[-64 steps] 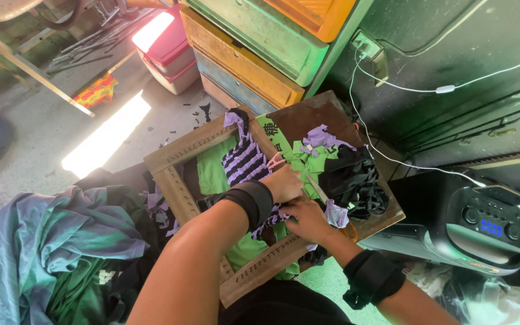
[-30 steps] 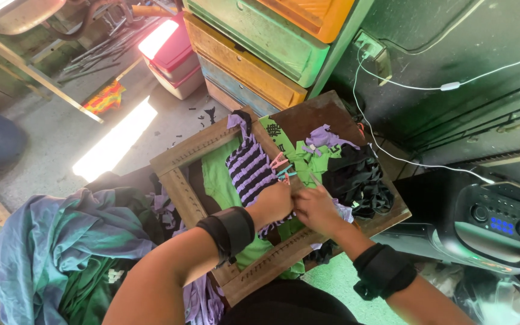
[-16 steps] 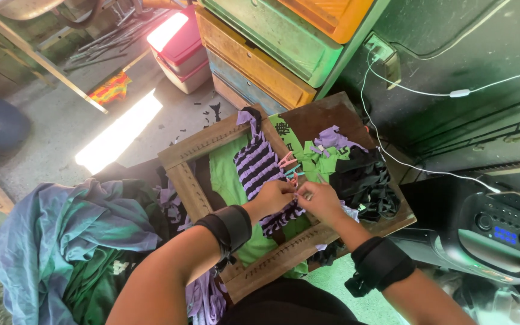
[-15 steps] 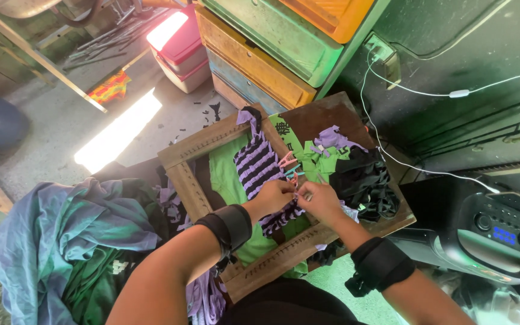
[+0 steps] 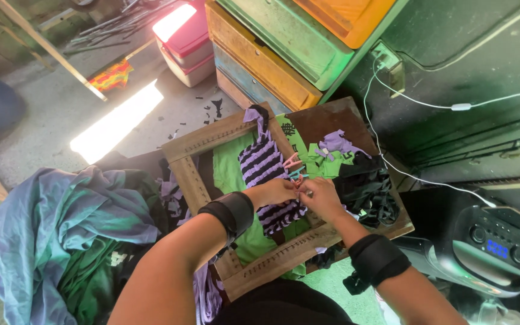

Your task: The person removes clothespins from fabric strips by hand, one by one, while holding the fabric.

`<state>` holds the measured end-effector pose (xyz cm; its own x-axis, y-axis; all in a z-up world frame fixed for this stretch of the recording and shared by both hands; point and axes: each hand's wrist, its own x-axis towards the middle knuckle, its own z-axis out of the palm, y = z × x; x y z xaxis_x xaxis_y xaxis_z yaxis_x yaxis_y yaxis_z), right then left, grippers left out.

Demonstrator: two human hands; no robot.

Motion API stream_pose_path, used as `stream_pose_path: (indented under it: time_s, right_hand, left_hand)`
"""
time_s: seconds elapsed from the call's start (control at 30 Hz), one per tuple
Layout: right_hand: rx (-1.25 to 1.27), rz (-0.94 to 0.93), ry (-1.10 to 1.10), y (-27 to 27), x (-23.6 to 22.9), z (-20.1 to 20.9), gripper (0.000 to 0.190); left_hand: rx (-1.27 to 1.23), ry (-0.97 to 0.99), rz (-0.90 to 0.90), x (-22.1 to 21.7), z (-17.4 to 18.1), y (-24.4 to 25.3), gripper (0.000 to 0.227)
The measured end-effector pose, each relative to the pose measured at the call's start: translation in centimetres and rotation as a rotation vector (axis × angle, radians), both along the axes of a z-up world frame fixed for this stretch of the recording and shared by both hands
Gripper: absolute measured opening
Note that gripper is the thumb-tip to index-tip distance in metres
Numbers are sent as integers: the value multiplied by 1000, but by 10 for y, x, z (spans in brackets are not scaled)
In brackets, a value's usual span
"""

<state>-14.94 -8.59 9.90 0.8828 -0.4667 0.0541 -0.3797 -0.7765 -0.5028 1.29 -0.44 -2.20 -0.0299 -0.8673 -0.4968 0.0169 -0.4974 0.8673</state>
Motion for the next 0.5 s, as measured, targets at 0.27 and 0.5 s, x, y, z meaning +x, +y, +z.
stream_pose_path:
  time_s: [0.27, 0.5]
  right_hand:
    - [-192, 173, -137, 5, -9, 17, 20]
    - [-261, 194, -114, 16, -8, 11, 25]
  left_hand:
    - [24, 35, 59, -4, -15, -11, 27]
    - [26, 24, 87, -4, -18, -11, 22]
